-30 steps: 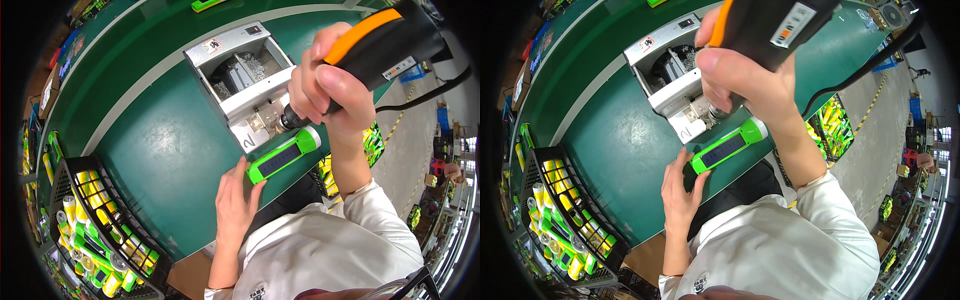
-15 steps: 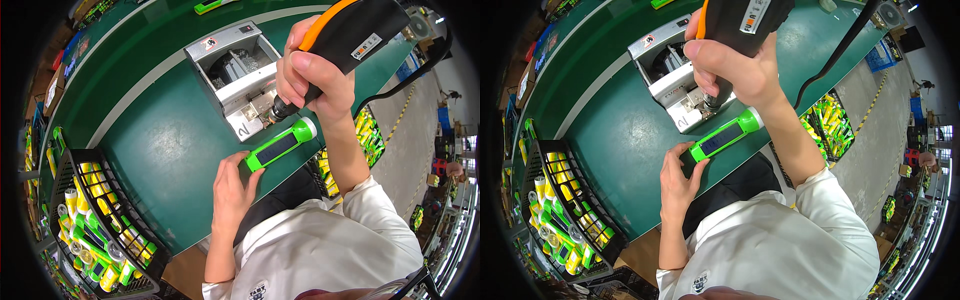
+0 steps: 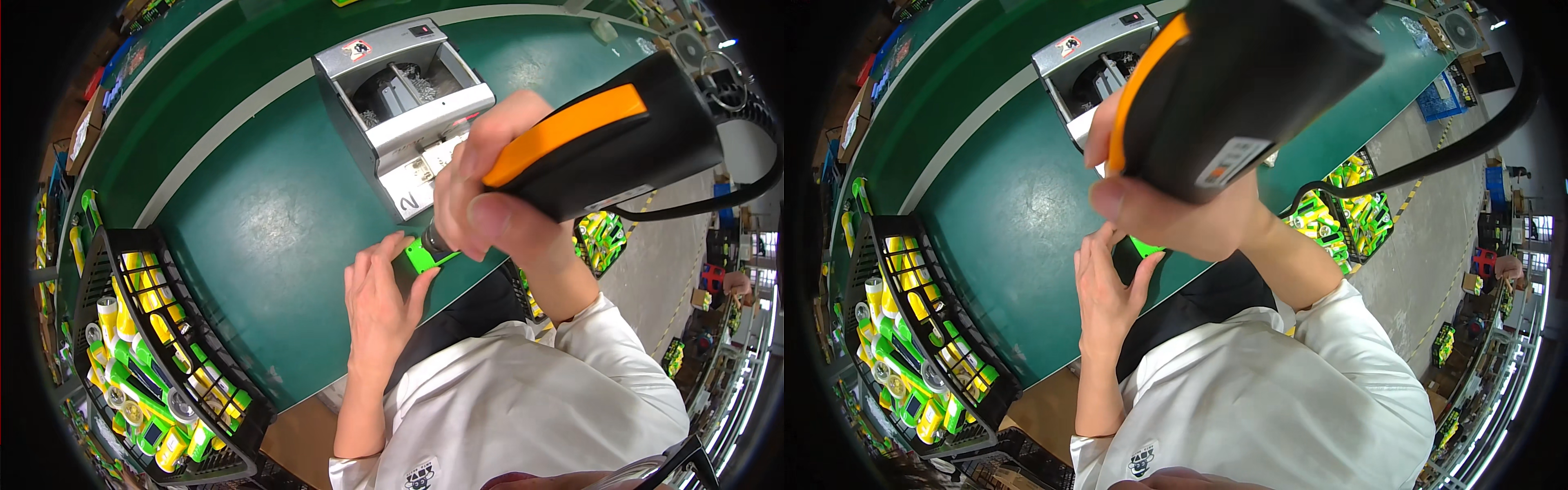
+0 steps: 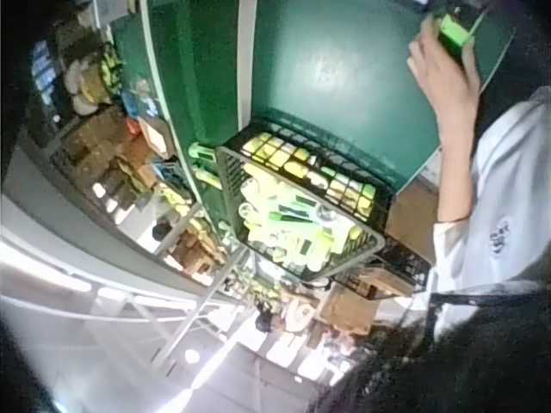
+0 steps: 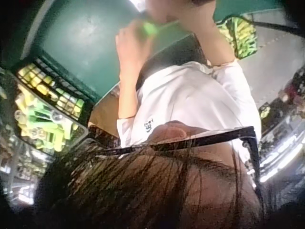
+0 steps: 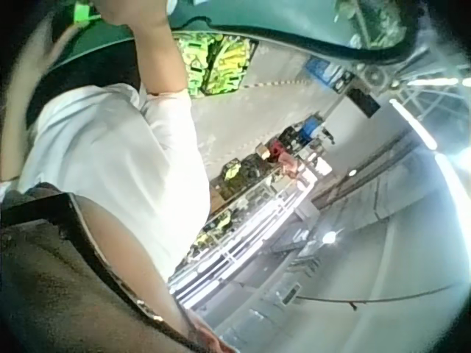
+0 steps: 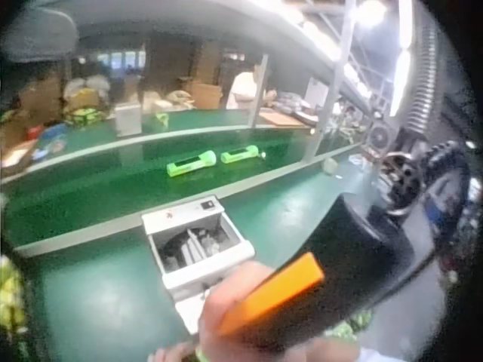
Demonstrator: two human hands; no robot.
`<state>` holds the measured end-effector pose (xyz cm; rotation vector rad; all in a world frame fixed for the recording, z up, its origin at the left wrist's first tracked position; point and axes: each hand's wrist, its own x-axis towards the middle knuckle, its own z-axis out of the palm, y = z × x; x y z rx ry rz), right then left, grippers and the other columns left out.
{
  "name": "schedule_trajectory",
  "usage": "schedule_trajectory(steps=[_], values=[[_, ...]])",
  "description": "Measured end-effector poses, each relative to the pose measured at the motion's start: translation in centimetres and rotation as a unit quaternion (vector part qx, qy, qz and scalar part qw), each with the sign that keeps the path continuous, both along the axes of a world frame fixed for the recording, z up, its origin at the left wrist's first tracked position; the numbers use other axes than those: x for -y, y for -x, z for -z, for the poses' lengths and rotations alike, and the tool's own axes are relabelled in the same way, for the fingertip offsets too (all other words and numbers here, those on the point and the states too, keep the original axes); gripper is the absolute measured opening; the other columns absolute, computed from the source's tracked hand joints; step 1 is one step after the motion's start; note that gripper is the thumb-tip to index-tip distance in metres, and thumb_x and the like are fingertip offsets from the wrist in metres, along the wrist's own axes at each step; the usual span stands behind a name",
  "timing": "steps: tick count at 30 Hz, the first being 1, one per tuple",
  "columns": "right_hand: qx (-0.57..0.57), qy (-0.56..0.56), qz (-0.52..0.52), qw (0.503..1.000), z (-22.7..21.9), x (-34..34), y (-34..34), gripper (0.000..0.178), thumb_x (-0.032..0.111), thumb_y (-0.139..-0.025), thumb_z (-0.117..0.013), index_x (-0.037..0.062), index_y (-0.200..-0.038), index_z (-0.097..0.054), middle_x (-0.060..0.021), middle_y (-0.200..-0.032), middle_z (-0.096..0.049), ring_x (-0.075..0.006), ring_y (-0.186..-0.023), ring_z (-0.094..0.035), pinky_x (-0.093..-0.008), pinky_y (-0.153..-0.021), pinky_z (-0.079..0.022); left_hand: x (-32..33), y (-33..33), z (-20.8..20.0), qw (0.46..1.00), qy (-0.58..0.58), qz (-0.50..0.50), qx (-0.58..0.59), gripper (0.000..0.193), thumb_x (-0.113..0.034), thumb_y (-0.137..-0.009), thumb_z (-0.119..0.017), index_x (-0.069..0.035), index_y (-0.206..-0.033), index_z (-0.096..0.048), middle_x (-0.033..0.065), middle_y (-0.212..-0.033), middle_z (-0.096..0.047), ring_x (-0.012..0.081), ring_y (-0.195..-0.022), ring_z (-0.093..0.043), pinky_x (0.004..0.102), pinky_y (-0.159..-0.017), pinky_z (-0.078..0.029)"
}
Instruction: The person assembles flashlights by fastening screws into each unit using an electric screwdriver and placing the completed flashlights onto the workbench.
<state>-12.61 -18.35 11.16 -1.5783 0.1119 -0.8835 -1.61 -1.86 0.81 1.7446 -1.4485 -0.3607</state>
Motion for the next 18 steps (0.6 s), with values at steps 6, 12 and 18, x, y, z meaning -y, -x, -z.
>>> schedule_trajectory(steps=[6, 12, 18], values=[[-0.009, -0.005, -0.007, 1.0, 1.4, -0.7, -1.0, 0.028, 0.002, -0.093, -0.066, 0.0019, -0.11, -0.044, -0.0044, -0.062, -0.05, -0.0136, -0.045, -0.049, -0.0289, -0.044, -0.042, -0.2, -0.2, -0.1, 1.0, -0.03, -0.001, -0.008, 0.059, -0.018, -0.082, -0.085, 0.0, -0.13, -0.055, 0.0084, -0.114, -0.072, 0.0277, -0.105, -0.062, 0.0394, -0.085, -0.044], [-0.014, -0.004, -0.01, 1.0, 2.2, -1.1, -0.7, 0.027, 0.0, -0.092, -0.065, 0.0018, -0.109, -0.044, -0.0044, -0.063, -0.05, -0.0134, -0.047, -0.049, -0.029, -0.046, -0.042, -0.1, -0.2, 0.1, 1.0, -0.015, -0.001, -0.018, 0.058, -0.018, -0.082, -0.085, 0.001, -0.127, -0.055, 0.0084, -0.116, -0.072, 0.0278, -0.105, -0.063, 0.0398, -0.086, -0.044], [-0.013, 0.001, -0.015, 1.0, 2.9, -1.7, -1.6, 0.026, -0.003, -0.092, -0.064, 0.0016, -0.108, -0.044, -0.0043, -0.064, -0.05, -0.0132, -0.049, -0.05, -0.0291, -0.048, -0.042, -0.2, -0.2, 0.2, 1.0, -0.016, 0.001, -0.016, 0.06, -0.02, -0.082, -0.085, 0.001, -0.129, -0.055, 0.0089, -0.116, -0.071, 0.0278, -0.105, -0.063, 0.0396, -0.086, -0.044]])
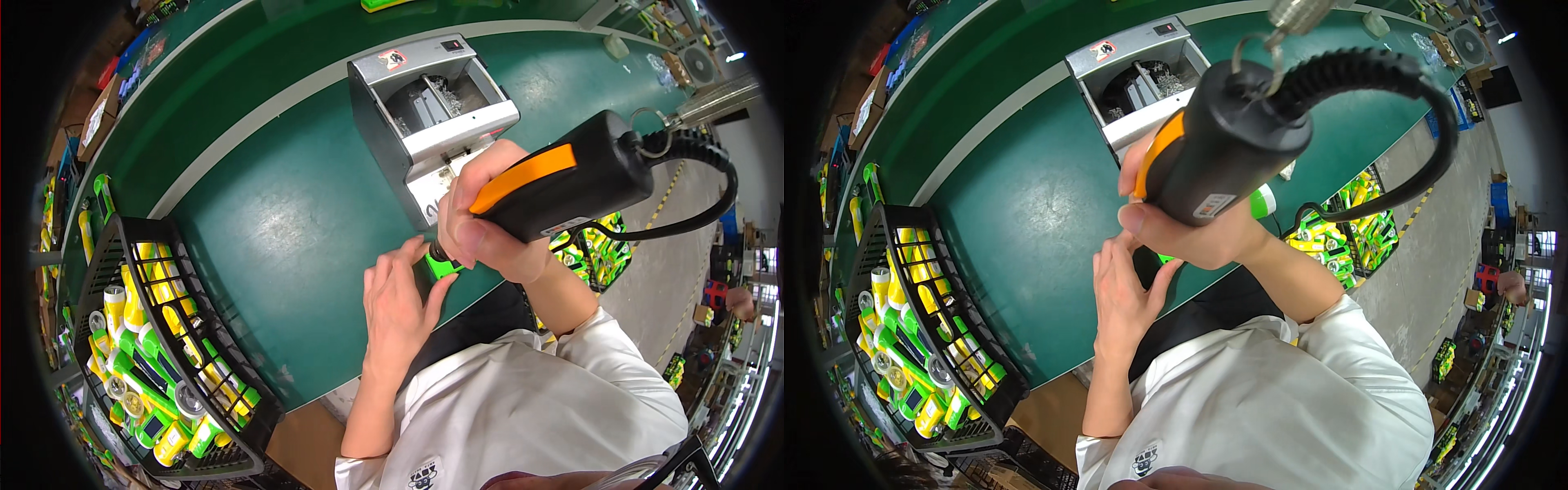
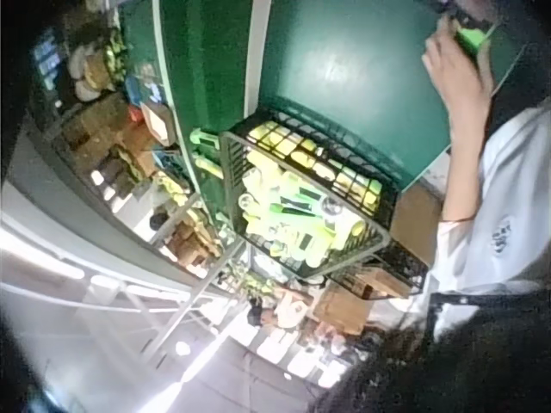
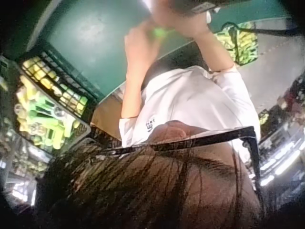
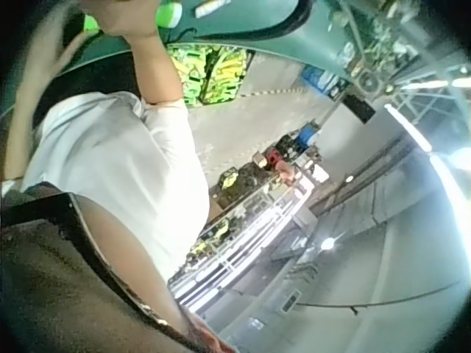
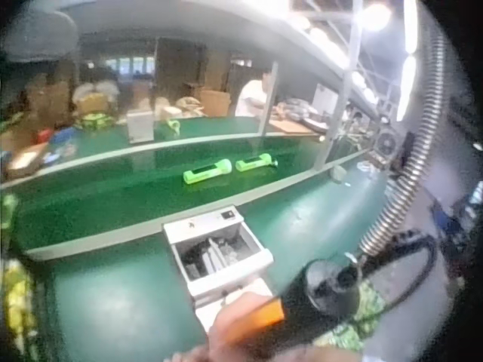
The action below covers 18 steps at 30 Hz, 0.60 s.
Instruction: The person assembles flashlights by fastening screws into each unit using an electric screwdriver and placing the completed flashlights onto the workbench.
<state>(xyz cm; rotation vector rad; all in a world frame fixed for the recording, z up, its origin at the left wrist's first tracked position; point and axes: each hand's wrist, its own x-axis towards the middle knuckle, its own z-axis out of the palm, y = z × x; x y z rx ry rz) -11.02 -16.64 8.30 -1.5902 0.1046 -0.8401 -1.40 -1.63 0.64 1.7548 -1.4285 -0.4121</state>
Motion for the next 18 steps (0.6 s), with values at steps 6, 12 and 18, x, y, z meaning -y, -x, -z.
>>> schedule_trajectory(steps=[6, 12, 18], values=[[-0.008, 0.004, -0.017, 1.0, 0.2, -0.4, -0.4, 0.025, -0.004, -0.091, -0.065, 0.0011, -0.106, -0.045, -0.0043, -0.065, -0.052, -0.0124, -0.052, -0.051, -0.0289, -0.05, -0.043, -0.2, -0.1, -0.4, 1.0, -0.015, 0.0, 0.006, 0.064, -0.02, -0.082, -0.084, 0.002, -0.134, -0.053, 0.01, -0.115, -0.071, 0.0281, -0.103, -0.063, 0.0395, -0.086, -0.044], [-0.041, 0.093, -0.057, 0.993, -0.3, -0.6, -1.2, 0.022, -0.002, -0.087, -0.071, 0.0004, -0.094, -0.05, -0.0054, -0.068, -0.059, -0.0103, -0.059, -0.055, -0.027, -0.054, -0.045, -0.4, -0.4, 0.4, 0.999, 0.039, 0.012, 0.035, 0.066, -0.014, -0.083, -0.083, 0.002, -0.137, -0.05, 0.0155, -0.113, -0.069, 0.0319, -0.102, -0.065, 0.0413, -0.085, -0.046], [-0.06, 0.028, -0.062, 0.996, 0.8, -1.0, -0.2, 0.019, -0.002, -0.086, -0.072, 0.001, -0.092, -0.054, -0.0052, -0.068, -0.06, -0.0121, -0.058, -0.057, -0.0312, -0.067, -0.059, -0.3, -0.2, 0.4, 0.995, 0.055, 0.002, -0.079, 0.077, -0.009, -0.081, -0.083, 0.005, -0.144, -0.041, 0.0205, -0.117, -0.07, 0.0392, -0.109, -0.066, 0.0454, -0.094, -0.052]])
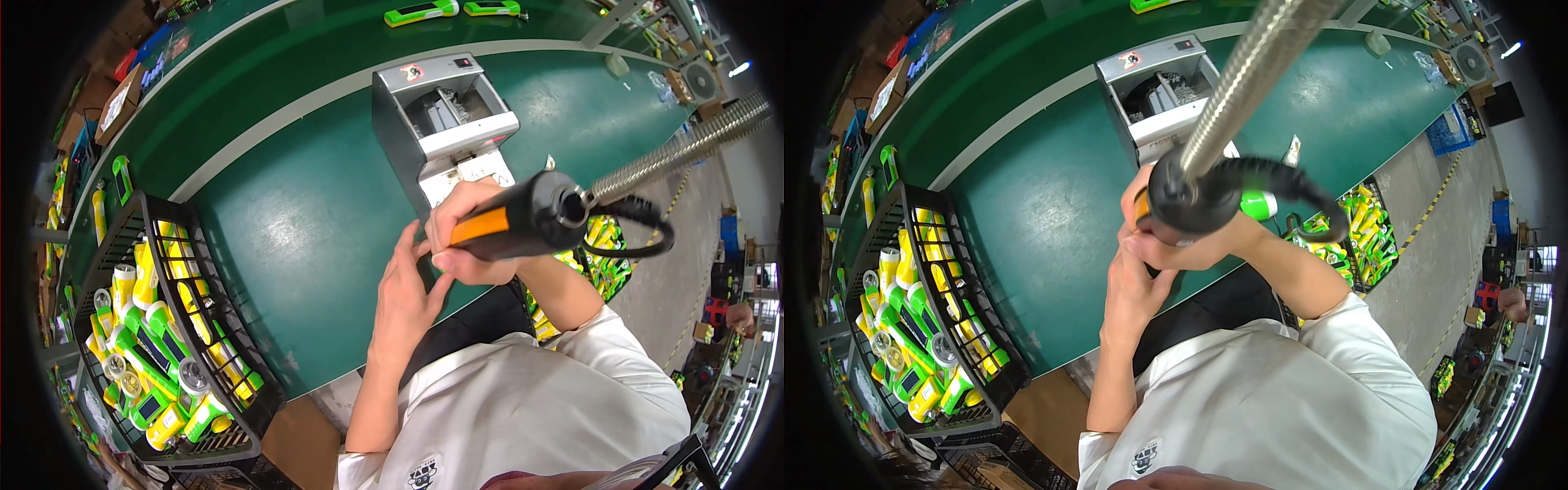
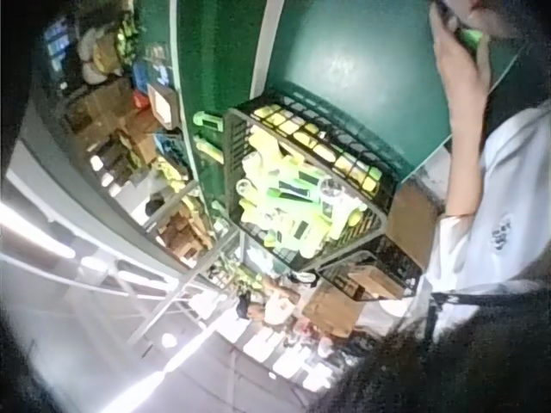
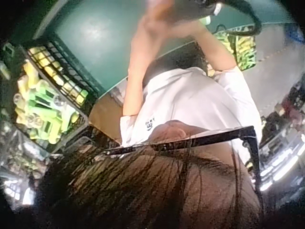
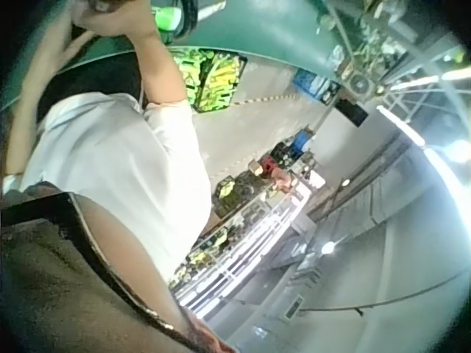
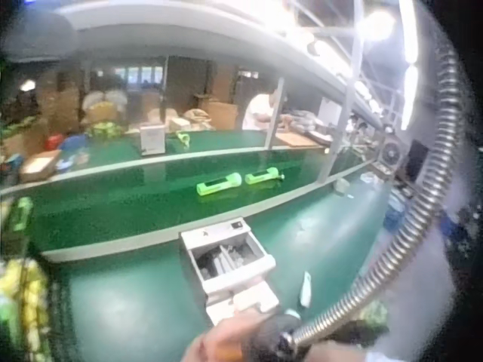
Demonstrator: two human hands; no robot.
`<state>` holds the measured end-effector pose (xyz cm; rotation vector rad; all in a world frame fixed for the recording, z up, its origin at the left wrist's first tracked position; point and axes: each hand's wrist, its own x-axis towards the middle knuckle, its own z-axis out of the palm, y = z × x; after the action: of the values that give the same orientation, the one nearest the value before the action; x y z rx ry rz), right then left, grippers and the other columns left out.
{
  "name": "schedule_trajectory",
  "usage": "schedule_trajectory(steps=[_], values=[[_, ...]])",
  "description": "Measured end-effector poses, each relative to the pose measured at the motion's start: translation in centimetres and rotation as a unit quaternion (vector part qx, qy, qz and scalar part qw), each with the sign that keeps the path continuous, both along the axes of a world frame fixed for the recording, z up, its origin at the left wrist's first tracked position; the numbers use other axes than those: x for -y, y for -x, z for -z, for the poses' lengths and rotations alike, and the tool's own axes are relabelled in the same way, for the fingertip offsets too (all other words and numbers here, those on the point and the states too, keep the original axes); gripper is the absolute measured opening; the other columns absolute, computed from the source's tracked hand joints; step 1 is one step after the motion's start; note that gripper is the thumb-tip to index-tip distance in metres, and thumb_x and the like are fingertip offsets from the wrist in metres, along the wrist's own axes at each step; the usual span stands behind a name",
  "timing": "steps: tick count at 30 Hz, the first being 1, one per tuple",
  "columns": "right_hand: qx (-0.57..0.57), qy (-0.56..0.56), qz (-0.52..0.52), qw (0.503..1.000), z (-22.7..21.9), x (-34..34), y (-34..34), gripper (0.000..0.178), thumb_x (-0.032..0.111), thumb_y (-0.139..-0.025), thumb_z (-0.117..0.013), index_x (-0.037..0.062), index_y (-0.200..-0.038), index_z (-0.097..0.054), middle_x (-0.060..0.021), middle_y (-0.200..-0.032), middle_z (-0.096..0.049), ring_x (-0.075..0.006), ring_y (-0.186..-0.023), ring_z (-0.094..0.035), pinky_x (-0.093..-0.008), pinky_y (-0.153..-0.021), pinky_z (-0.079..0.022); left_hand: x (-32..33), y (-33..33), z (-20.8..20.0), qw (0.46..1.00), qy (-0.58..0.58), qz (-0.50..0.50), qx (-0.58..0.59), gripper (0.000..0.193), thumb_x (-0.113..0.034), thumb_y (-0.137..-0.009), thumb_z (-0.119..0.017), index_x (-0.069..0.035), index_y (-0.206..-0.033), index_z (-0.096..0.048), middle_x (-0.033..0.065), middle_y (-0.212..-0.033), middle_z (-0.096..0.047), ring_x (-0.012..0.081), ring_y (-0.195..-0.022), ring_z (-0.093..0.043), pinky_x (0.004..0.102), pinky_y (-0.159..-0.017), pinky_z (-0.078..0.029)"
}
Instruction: The person assembles flashlights by fastening screws into each unit using an electric screwdriver and placing the completed flashlights onto the workbench.
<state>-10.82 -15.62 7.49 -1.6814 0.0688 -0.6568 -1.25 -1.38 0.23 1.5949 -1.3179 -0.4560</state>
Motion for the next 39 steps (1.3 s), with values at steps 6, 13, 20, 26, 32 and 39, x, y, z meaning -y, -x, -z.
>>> schedule_trajectory(steps=[6, 13, 20, 26, 32, 39], values=[[0.025, 0.044, -0.006, 0.999, -1.2, -0.1, 0.1, 0.02, 0.005, -0.086, -0.074, 0.0035, -0.099, -0.059, -0.0014, -0.08, -0.064, -0.0103, -0.072, -0.062, -0.0278, -0.065, -0.052, 0.2, -0.5, -0.9, 0.997, -0.052, 0.028, -0.039, 0.08, -0.005, -0.082, -0.081, 0.004, -0.148, -0.036, 0.0236, -0.118, -0.069, 0.0411, -0.112, -0.067, 0.0455, -0.095, -0.054], [0.055, 0.067, 0.053, 0.995, -2.3, -0.6, 1.0, 0.021, 0.008, -0.081, -0.078, 0.0034, -0.098, -0.067, -0.0054, -0.087, -0.07, -0.0163, -0.076, -0.068, -0.0275, -0.069, -0.053, 0.1, -0.5, -0.4, 0.997, -0.063, 0.05, -0.007, 0.079, -0.007, -0.083, -0.082, 0.004, -0.146, -0.036, 0.022, -0.118, -0.07, 0.041, -0.113, -0.066, 0.0451, -0.096, -0.054], [0.278, -0.031, 0.151, 0.948, -5.5, 2.9, 4.1, 0.021, 0.014, -0.098, -0.059, 0.0069, -0.113, -0.046, -0.0014, -0.064, -0.05, -0.0125, -0.044, -0.047, -0.0291, -0.045, -0.046, 0.6, 0.0, -1.0, 0.998, -0.018, 0.043, 0.053, 0.067, -0.01, -0.082, -0.085, 0.004, -0.134, -0.045, 0.0215, -0.115, -0.069, 0.0396, -0.104, -0.067, 0.044, -0.09, -0.055], [0.255, -0.015, 0.178, 0.95, -4.4, 4.6, 4.1, 0.021, 0.011, -0.098, -0.053, 0.0075, -0.116, -0.043, -0.0015, -0.067, -0.05, -0.012, -0.049, -0.049, -0.0306, -0.051, -0.047, 1.2, -0.1, -0.9, 0.992, 0.015, 0.058, 0.109, 0.053, -0.005, -0.08, -0.084, 0.004, -0.123, -0.053, 0.0196, -0.115, -0.068, 0.0374, -0.098, -0.065, 0.0434, -0.084, -0.055], [0.232, -0.028, 0.185, 0.954, -3.3, 4.1, 3.7, 0.027, 0.015, -0.1, -0.064, 0.0076, -0.116, -0.043, -0.0022, -0.069, -0.051, -0.0116, -0.051, -0.05, -0.0304, -0.052, -0.048, 1.0, -0.3, -1.3, 0.993, -0.012, 0.062, 0.095, 0.054, -0.004, -0.079, -0.084, 0.004, -0.125, -0.056, 0.0184, -0.115, -0.069, 0.0369, -0.099, -0.066, 0.0425, -0.084, -0.055], [0.09, 0.032, 0.245, 0.965, -5.6, 4.4, 0.9, 0.021, 0.001, -0.085, -0.072, 0.0028, -0.101, -0.058, -0.0013, -0.073, -0.06, -0.0084, -0.058, -0.056, -0.0254, -0.052, -0.046, 1.5, -0.6, -2.2, 0.992, -0.028, 0.075, 0.101, 0.043, -0.007, -0.078, -0.085, 0.001, -0.116, -0.067, 0.0146, -0.112, -0.07, 0.034, -0.098, -0.066, 0.0427, -0.084, -0.056]])
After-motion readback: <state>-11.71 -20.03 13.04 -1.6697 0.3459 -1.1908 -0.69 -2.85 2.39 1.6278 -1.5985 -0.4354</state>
